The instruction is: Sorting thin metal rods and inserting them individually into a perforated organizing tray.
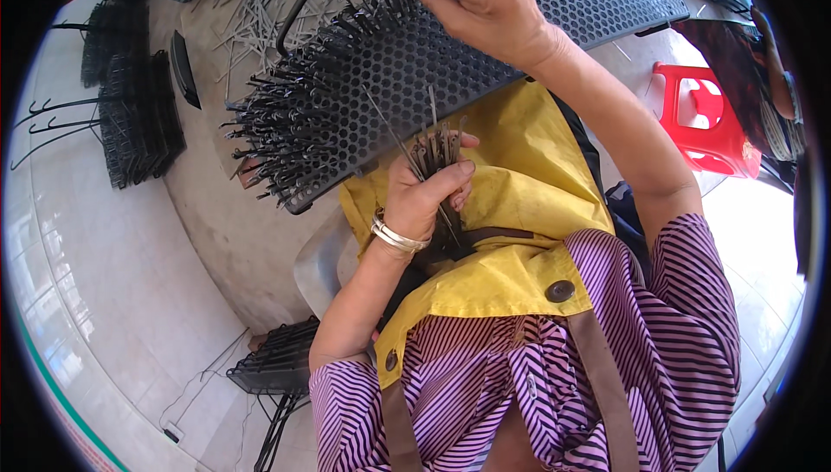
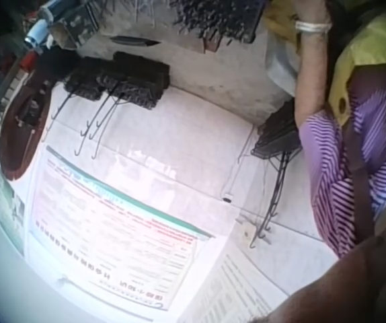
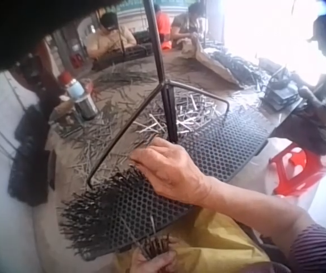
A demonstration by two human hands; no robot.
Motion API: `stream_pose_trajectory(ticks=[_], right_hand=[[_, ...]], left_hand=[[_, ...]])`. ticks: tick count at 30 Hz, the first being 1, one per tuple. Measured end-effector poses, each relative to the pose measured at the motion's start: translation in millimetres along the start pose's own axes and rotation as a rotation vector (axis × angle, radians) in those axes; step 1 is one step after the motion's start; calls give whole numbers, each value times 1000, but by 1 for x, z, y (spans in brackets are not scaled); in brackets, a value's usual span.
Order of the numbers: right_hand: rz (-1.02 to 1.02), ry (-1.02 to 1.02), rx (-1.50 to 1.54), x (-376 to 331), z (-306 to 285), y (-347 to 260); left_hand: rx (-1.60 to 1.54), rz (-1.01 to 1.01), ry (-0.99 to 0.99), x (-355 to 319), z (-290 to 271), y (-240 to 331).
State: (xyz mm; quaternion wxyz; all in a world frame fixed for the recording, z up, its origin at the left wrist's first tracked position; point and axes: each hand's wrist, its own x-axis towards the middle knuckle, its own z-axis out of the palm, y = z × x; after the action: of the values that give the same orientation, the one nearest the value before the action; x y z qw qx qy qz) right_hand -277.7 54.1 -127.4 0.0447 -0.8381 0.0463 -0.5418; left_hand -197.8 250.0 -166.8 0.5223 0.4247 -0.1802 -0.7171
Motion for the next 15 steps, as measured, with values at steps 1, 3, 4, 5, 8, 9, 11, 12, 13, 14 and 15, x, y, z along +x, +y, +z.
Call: stream_pose_trajectory(ticks=[1,3,4,5,8,9,11,12,13,14,15], right_hand=[[0,1,2,0,0,-1],[17,-66,-104,-1,-3,-4],[18,-67,-104,-2,-3,-5],[131,-128,-100,-4,-2,-6],[244,-167,-135,0,-6,-6],[244,-144,-174,2,-8,-7],[256,-154,-193,4,-9,-11],[254,-149,-182,6,-10,-15],[252,-143,-172,7,-10,-16],[253,-142,-175,6,-9,-15],[263,-201,-128,4,-6,-12]], left_hand=[[18,-10,23,0,1,1],[36,-21,42,0,3,2],[26,-24,39,0,3,2],[17,-27,35,0,3,3],[23,-16,21,1,1,1],[22,-15,23,1,1,1],[19,-15,2,1,2,3],[19,-14,3,1,2,3],[20,-16,6,1,2,2],[24,-20,6,1,2,2],[26,-22,3,1,3,2]])
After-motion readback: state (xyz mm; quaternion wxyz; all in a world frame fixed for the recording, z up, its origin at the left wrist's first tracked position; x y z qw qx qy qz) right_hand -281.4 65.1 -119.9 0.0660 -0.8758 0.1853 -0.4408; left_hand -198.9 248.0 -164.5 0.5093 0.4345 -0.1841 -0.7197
